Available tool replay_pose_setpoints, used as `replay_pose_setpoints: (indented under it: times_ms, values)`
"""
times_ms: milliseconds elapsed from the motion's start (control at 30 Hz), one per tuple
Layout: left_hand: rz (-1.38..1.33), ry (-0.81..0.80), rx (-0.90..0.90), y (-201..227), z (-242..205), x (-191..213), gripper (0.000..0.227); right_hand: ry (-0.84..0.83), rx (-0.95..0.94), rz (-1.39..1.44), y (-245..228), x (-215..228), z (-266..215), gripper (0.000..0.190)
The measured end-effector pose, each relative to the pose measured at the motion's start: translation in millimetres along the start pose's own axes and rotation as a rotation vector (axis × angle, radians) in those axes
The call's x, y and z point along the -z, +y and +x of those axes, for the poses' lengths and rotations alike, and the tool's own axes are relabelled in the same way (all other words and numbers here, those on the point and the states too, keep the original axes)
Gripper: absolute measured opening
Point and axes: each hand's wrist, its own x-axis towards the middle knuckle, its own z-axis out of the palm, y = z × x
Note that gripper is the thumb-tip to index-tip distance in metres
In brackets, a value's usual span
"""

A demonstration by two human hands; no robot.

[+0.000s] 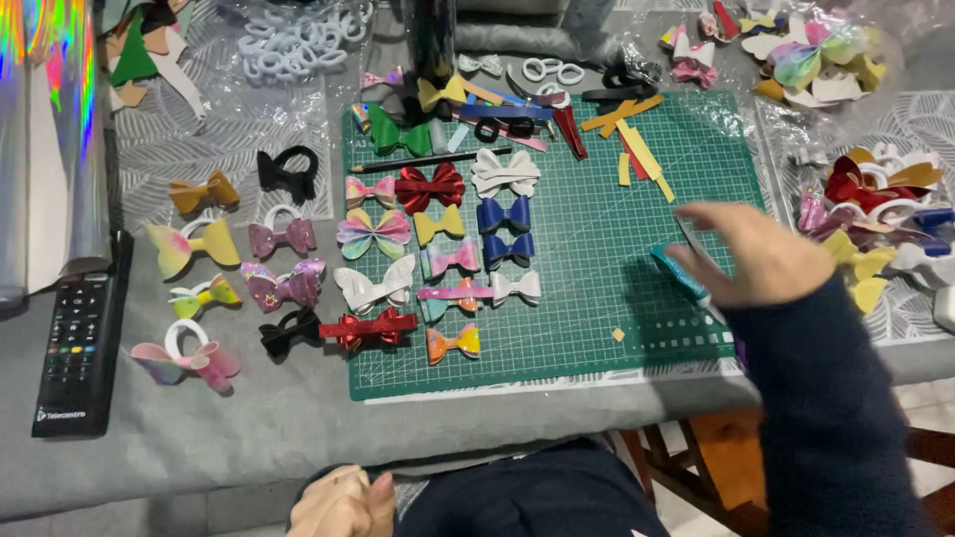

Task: Organizing and sorting various handmade hair bows and crafting materials on a table.

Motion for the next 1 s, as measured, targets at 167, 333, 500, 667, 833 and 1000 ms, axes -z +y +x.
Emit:
replay_pose_setpoints:
  times_ms: [167,333,500,667,833,1000]
  values:
    - [-0.046,-0.030,-0.060,-15.3,29.0,-12.7,0.057,-0.469,-0.391,-0.431,167.3,-25.9,72.1,0.052]
    - [0.066,0.069,0.119,-28.2,14.7,-18.8,0.058,-0.222,-0.171,-0.188,299.5,-88.4,143.7,0.056]
    - [0.189,0.022,0.288,-35.7,1.5,-3.6,0.055,-0.189,-0.126,-0.005,293.1,-111.3,189.7,0.056]
    - [0.395,-0.084,0.222,-52.3,-16.6,8.9,0.041,-0.350,-0.361,0.014,283.4,-112.9,192.4,0.069]
    - [0.226,-0.001,0.289,-41.2,-4.5,-1.3,0.052,-0.266,-0.344,0.172,334.7,-127.8,178.9,0.052]
    - [0.174,0.037,0.244,-33.3,10.1,-9.2,0.054,-0.268,-0.257,0.191,292.8,-119.1,195.3,0.064]
